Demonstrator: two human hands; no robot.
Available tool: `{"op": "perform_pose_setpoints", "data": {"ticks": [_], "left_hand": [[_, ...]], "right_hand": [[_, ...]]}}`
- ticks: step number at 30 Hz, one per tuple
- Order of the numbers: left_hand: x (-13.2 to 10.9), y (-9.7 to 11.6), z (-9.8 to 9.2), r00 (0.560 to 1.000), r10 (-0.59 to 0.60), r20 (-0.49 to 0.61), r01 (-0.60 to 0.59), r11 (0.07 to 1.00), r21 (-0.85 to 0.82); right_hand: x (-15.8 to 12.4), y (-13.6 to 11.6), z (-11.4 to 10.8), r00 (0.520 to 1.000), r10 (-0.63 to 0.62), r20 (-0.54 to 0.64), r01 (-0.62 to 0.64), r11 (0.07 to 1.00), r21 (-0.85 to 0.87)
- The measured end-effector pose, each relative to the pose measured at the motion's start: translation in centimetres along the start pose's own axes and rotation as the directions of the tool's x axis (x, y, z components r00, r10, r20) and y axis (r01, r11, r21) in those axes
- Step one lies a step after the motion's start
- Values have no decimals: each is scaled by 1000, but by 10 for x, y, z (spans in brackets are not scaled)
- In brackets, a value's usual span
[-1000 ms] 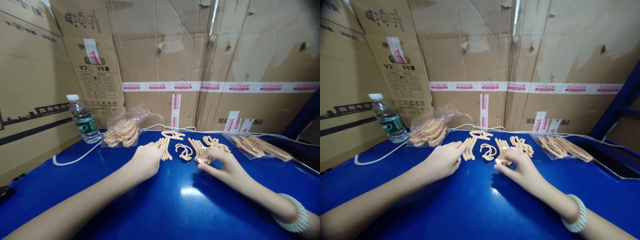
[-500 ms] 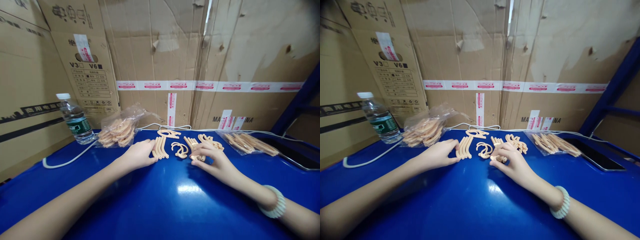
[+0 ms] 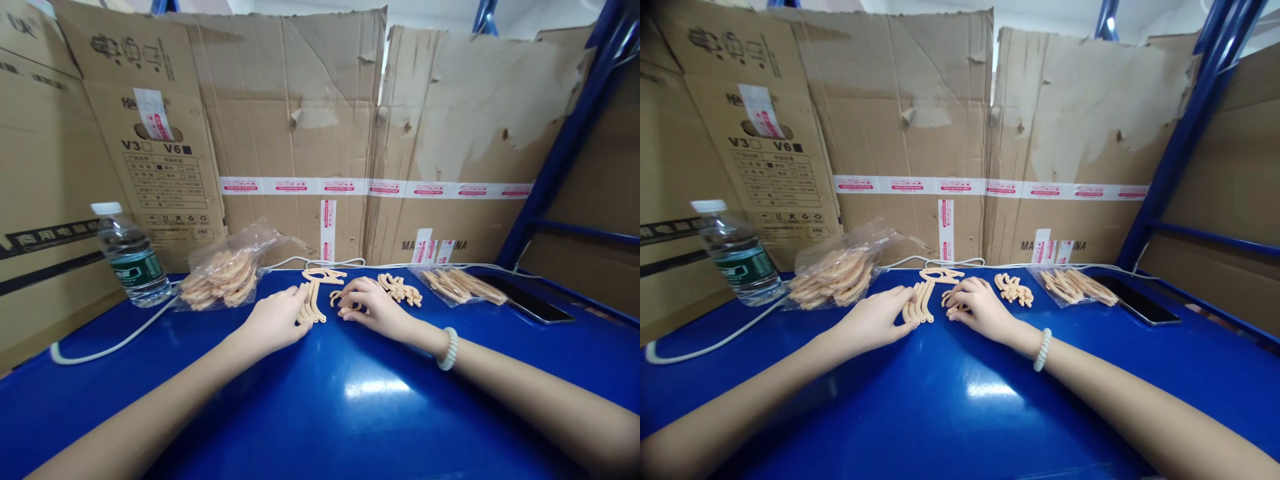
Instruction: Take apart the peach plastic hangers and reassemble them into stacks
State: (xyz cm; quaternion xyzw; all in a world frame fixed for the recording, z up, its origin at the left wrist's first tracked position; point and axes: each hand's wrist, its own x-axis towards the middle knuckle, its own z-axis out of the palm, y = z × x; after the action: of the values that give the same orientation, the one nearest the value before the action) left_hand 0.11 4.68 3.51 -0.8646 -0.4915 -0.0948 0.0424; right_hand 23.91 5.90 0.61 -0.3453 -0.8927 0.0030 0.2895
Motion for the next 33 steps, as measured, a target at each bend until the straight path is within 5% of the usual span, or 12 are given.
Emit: {"op": "perform_pose_setpoints", "data": {"ticks": [5,10,14,22,24,26,29,31,33], "left_hand": [[-1,5,5,1000,-13,4,13,999,30],[-5,14,19,999,39,22,-39,999,-5],[-7,18,28,988,35,147,-25,997,-67],[-1,15,32,980,11,200,8,995,-96],[1,17,30,989,-14,148,25,997,-75],[-3,26,24,1000,-17,-16,16,999,-44],[-24,53,8,937,147,-318,-172,984,-52],[-48,75,1,890,272,-366,-324,942,-87],[-74,92,0,897,232,-376,-278,958,-74]], "right_hand": [[-4,12,-21,1000,11,4,-11,994,112],[-34,54,-58,991,134,-6,-134,990,-52],[-61,81,-65,970,241,44,-234,965,-116],[-60,69,-72,971,240,8,-239,968,-80],[-60,69,-74,973,231,6,-230,970,-83],[-61,72,-77,976,218,-20,-219,972,-88],[-63,76,-82,976,203,-84,-211,972,-103],[-63,78,-85,972,205,-115,-218,968,-120],[-63,79,-88,969,207,-132,-224,966,-133]]}}
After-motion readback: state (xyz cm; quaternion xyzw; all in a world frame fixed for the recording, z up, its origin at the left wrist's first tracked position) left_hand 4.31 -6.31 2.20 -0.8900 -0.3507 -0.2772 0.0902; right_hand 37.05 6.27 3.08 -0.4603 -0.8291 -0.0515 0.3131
